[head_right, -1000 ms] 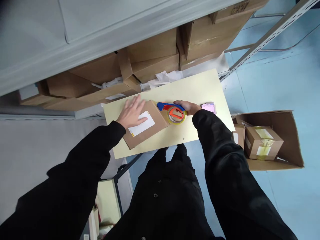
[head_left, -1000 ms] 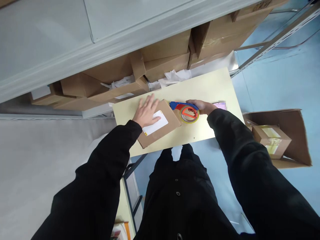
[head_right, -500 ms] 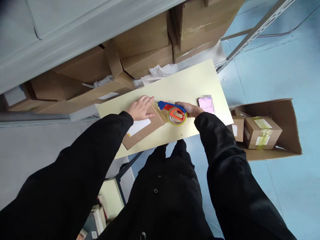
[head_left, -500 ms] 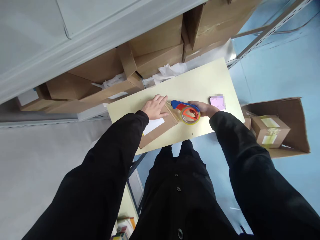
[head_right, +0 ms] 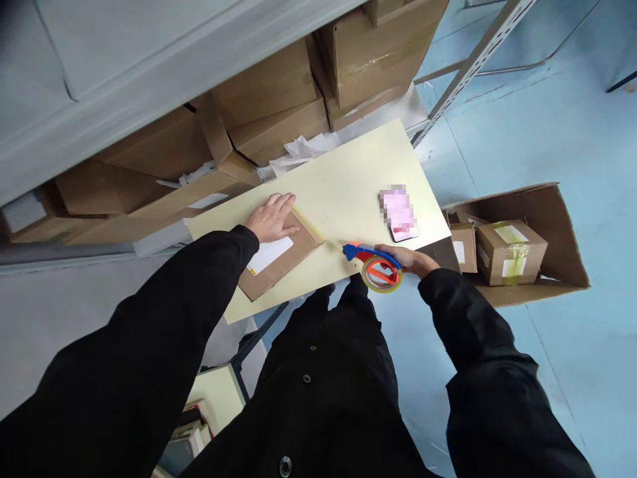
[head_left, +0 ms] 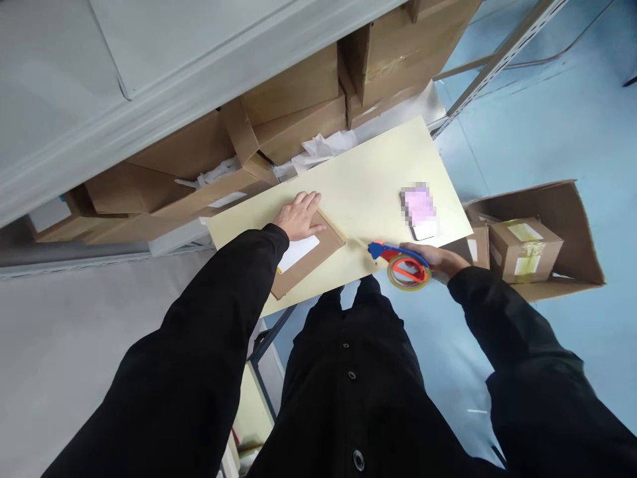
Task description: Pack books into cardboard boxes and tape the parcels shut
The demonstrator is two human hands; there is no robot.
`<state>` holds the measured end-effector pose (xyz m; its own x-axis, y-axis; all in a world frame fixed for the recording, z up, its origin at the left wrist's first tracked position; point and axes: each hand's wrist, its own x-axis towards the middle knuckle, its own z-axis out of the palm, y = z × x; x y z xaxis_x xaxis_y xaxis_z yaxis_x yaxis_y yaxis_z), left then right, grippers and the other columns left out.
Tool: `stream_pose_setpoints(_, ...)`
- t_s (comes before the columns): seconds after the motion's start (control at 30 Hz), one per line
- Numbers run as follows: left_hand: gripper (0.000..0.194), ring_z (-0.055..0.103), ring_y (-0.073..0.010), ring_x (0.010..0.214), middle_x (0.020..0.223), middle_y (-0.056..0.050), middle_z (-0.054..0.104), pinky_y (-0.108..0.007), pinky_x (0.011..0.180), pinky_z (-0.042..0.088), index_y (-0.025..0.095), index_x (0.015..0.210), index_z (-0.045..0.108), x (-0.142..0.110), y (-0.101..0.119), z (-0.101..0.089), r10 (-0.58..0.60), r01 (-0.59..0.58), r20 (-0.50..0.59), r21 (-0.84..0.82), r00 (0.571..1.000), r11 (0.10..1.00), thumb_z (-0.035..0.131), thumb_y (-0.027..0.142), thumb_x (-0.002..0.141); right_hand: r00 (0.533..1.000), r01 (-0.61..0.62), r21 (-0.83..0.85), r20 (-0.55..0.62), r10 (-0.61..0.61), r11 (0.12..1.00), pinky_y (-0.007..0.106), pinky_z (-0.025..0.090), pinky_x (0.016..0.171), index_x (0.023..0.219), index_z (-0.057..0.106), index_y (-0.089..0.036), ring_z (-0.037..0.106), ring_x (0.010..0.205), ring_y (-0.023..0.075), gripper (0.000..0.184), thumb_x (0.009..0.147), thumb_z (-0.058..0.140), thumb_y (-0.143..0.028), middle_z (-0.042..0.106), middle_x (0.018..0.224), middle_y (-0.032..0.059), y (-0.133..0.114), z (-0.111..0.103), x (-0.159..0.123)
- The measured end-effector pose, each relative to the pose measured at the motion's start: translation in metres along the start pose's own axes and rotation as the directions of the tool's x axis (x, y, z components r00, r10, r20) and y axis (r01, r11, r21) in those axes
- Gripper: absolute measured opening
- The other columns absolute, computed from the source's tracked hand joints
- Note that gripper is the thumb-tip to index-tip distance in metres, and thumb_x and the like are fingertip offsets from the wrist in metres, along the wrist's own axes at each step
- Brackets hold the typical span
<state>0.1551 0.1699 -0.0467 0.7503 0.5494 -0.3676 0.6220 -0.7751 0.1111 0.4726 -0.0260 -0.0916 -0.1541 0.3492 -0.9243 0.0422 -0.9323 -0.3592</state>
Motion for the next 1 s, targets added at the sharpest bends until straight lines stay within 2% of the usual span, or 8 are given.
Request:
stream_pose_setpoints(0.1,0.079,0.032,-0.0317,0.130,0.139,-0.020,0.041,-0.038,0.098,0.040,0.007,0.144,0.024,-0.001,0.000,0.004,-0.060,0.058,-0.050,-0.041,0.997,0.997,0.042,0.057,0.087,0.994,0.014,0.103,0.108,-0.025,0.995,0.029,0.056,0.068,0.081,0.070,-0.017,0.065,0.068,0.0184,0.040,0.092,0.046,-0.047,0.073,0.082,0.0087,-0.004,0.029,0.006)
stream_pose_setpoints(0.2,0.076,0.038,-0.0345,0.125,0.130,-0.022,0.048,-0.041,0.094,0.042,0.005,0.141,0.029,-0.011,-0.002,0.011,-0.220,0.210,-0.115,-0.089,0.969,0.974,0.043,0.056,0.086,0.997,0.058,0.138,0.044,-0.065,0.989,0.028,0.054,0.067,0.080,0.069,-0.017,0.064,0.067,0.0181,0.040,0.092,0.046,-0.047,0.072,0.079,0.0075,-0.017,0.050,0.018)
stream_pose_setpoints(0.37,0.072,0.048,-0.0393,0.115,0.120,-0.028,0.054,-0.049,0.093,0.040,0.000,0.133,0.040,-0.042,-0.005,0.024,-0.586,0.576,-0.129,-0.108,0.800,0.810,0.032,0.057,0.089,0.997,0.074,0.143,-0.026,-0.071,0.987,0.027,0.052,0.063,0.078,0.066,-0.018,0.061,0.061,0.0170,0.041,0.089,0.048,-0.054,0.070,0.069,0.0042,-0.059,0.069,0.047)
stream_pose_setpoints(0.57,0.081,0.060,-0.0434,0.099,0.100,-0.033,0.064,-0.054,0.081,0.045,-0.005,0.118,0.052,-0.078,-0.004,0.020,-0.766,0.778,0.138,-0.101,0.628,0.620,0.026,0.065,0.086,0.993,0.088,0.008,0.073,-0.088,0.996,0.024,0.049,0.057,0.089,0.066,-0.020,0.059,0.056,0.0139,0.032,0.085,0.055,-0.049,0.069,0.067,0.0003,-0.113,0.090,0.069)
stream_pose_setpoints(0.63,0.078,0.057,-0.0447,0.107,0.108,-0.034,0.062,-0.058,0.086,0.042,-0.006,0.125,0.048,-0.081,-0.005,0.014,-0.737,0.745,0.112,-0.078,0.667,0.662,0.031,0.059,0.087,0.992,0.092,-0.023,0.087,-0.089,0.996,0.024,0.049,0.057,0.091,0.066,-0.021,0.059,0.055,0.0134,0.031,0.085,0.057,-0.049,0.068,0.066,-0.0002,-0.121,0.092,0.072)
stream_pose_setpoints(0.77,0.056,0.032,-0.0341,0.137,0.146,-0.022,0.038,-0.055,0.109,0.023,0.007,0.139,0.040,-0.065,-0.009,0.005,-0.248,0.245,-0.068,-0.053,0.966,0.968,0.036,0.033,0.089,0.992,0.082,-0.056,0.103,-0.076,0.995,0.025,0.049,0.058,0.087,0.066,-0.020,0.058,0.054,0.0138,0.028,0.084,0.058,-0.047,0.066,0.062,0.0006,-0.127,0.089,0.076)
stream_pose_setpoints(0.87,0.053,0.026,-0.0283,0.141,0.152,-0.015,0.032,-0.046,0.113,0.023,0.012,0.138,0.042,-0.043,-0.011,0.008,0.094,-0.100,-0.065,-0.110,0.994,0.989,0.039,0.031,0.088,0.990,0.077,-0.057,0.120,-0.069,0.995,0.026,0.049,0.057,0.083,0.065,-0.020,0.057,0.051,0.0138,0.026,0.084,0.058,-0.045,0.065,0.060,0.0008,-0.128,0.087,0.081)
stream_pose_setpoints(1.0,0.044,0.046,-0.0266,0.125,0.135,-0.015,0.050,-0.040,0.102,0.039,0.013,0.127,0.053,-0.026,-0.010,0.019,0.078,-0.085,-0.047,-0.171,0.996,0.982,0.038,0.032,0.090,0.989,0.082,-0.027,0.122,-0.078,0.996,0.026,0.049,0.057,0.083,0.065,-0.020,0.058,0.053,0.0143,0.026,0.084,0.058,-0.046,0.067,0.062,0.0016,-0.122,0.084,0.086)
